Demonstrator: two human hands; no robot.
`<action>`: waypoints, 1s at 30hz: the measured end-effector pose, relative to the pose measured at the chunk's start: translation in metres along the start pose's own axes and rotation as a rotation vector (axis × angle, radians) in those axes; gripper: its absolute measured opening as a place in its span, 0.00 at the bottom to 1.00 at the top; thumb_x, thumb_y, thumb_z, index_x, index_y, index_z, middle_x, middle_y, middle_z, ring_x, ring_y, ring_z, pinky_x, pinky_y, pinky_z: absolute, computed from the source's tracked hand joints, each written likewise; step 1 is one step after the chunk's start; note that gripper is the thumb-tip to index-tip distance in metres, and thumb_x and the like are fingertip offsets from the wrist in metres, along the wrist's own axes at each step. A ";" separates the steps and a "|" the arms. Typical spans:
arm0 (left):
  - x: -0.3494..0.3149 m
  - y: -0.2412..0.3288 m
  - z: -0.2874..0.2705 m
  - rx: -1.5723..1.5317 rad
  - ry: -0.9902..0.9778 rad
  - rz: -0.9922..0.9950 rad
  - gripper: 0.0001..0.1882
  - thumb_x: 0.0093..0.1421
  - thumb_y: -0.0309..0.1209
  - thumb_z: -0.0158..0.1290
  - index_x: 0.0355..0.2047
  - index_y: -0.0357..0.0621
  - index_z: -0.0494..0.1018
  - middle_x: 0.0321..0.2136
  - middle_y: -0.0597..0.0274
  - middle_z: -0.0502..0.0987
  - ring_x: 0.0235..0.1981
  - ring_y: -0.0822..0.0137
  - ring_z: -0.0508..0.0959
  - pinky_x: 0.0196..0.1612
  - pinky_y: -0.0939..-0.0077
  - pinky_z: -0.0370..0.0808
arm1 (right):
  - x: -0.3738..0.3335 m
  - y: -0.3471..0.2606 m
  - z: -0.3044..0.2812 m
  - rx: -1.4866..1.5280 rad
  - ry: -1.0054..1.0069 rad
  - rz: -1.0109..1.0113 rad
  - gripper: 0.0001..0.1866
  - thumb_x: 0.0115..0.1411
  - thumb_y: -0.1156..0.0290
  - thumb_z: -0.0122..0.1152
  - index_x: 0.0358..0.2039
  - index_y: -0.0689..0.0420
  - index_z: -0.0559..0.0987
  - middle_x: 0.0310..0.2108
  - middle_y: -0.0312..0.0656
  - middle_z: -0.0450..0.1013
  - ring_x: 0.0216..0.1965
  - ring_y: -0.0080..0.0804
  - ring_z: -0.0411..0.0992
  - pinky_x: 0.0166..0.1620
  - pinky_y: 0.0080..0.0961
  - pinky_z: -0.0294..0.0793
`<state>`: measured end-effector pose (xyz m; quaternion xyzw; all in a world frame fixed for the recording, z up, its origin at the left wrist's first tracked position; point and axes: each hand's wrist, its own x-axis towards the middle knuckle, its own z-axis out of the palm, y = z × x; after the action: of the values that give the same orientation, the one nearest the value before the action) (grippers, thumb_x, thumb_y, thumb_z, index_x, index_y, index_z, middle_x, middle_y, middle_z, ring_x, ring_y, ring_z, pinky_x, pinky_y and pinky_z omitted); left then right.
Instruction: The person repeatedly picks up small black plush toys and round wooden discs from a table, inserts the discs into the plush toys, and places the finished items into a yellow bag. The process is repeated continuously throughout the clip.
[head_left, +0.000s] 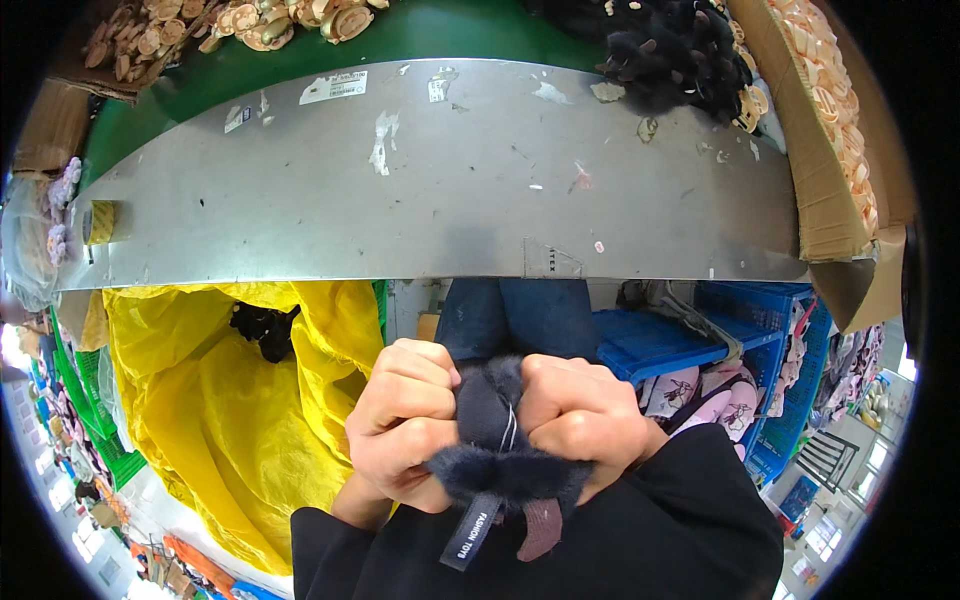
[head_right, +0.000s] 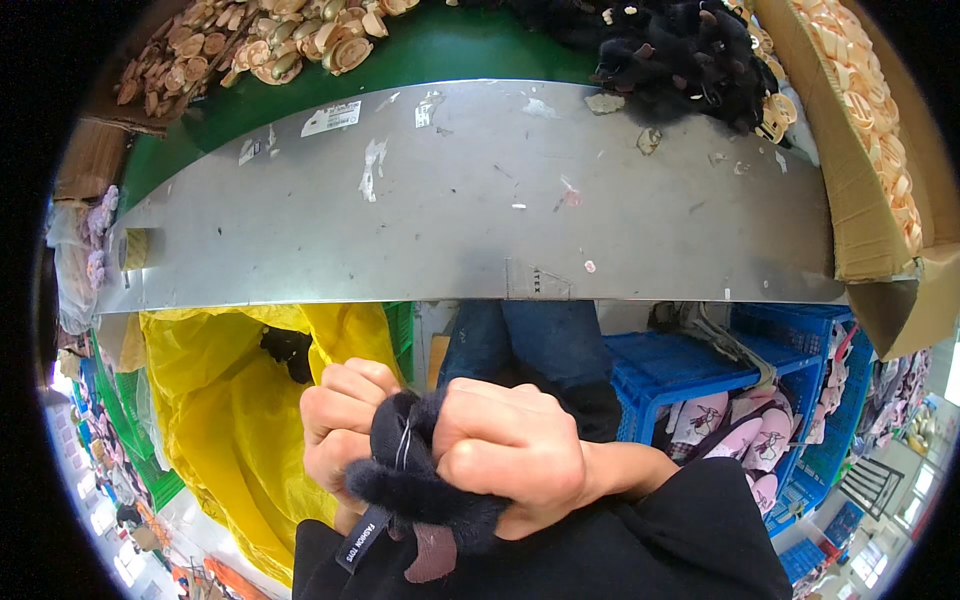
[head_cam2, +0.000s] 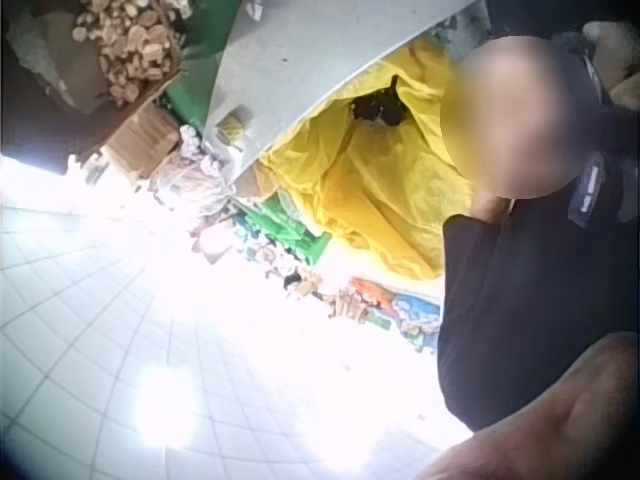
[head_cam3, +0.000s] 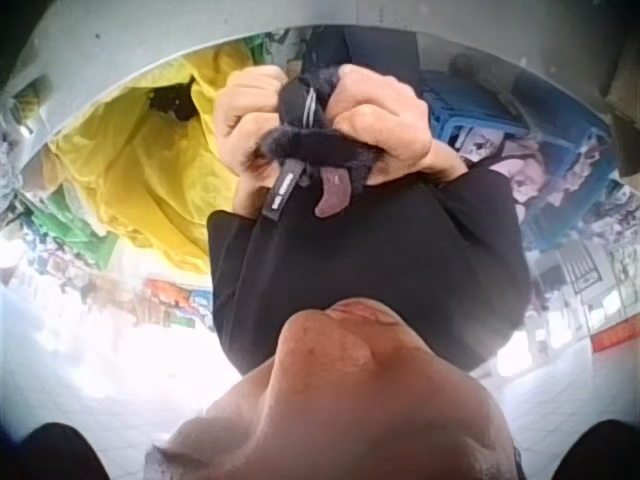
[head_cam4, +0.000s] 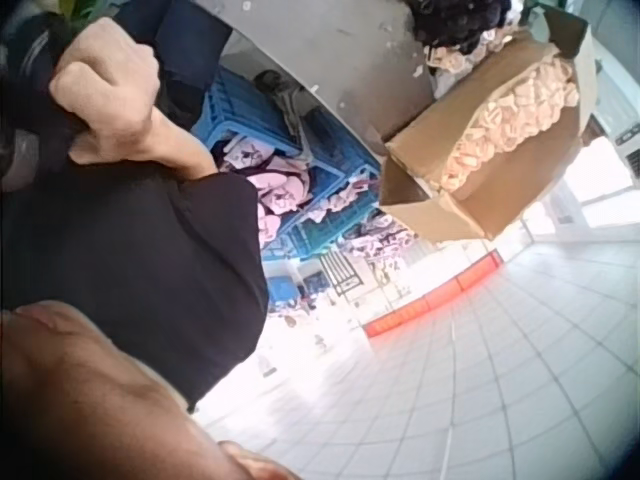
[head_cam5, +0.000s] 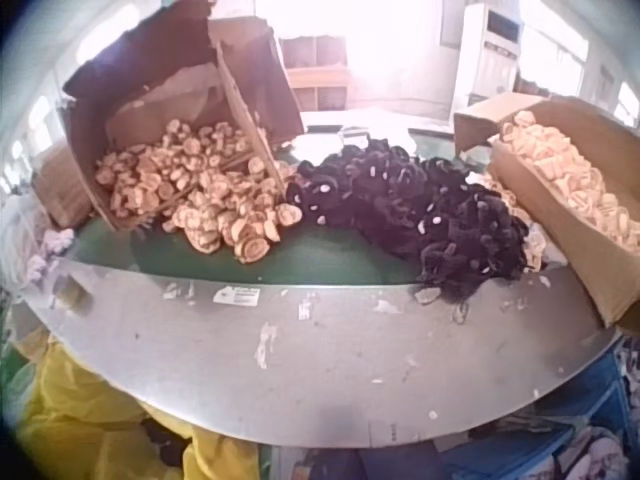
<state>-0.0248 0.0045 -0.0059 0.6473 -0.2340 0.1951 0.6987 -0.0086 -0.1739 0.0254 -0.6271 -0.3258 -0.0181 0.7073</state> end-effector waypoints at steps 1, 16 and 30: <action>-0.001 0.001 -0.001 0.023 -0.005 0.004 0.10 0.43 0.25 0.65 0.25 0.38 0.74 0.30 0.58 0.71 0.31 0.58 0.74 0.37 0.64 0.75 | -0.003 0.005 -0.001 -0.043 0.013 -0.054 0.11 0.43 0.76 0.70 0.26 0.60 0.76 0.27 0.43 0.70 0.23 0.38 0.70 0.23 0.26 0.67; -0.002 0.006 -0.012 0.734 0.075 -0.165 0.13 0.47 0.27 0.65 0.27 0.41 0.71 0.34 0.57 0.68 0.37 0.61 0.73 0.39 0.72 0.71 | -0.005 0.029 0.013 0.043 0.047 0.402 0.15 0.56 0.76 0.68 0.43 0.65 0.78 0.36 0.45 0.75 0.34 0.28 0.74 0.36 0.21 0.74; -0.008 -0.009 -0.014 0.801 0.326 -0.085 0.18 0.48 0.39 0.65 0.30 0.38 0.76 0.36 0.58 0.69 0.39 0.62 0.72 0.41 0.68 0.69 | 0.002 0.027 0.043 -0.366 0.073 0.083 0.24 0.47 0.65 0.72 0.41 0.66 0.76 0.46 0.51 0.70 0.42 0.44 0.73 0.45 0.34 0.76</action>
<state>-0.0252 0.0184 -0.0191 0.8370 0.0004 0.3414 0.4277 -0.0140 -0.1290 0.0026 -0.7571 -0.2650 -0.0708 0.5929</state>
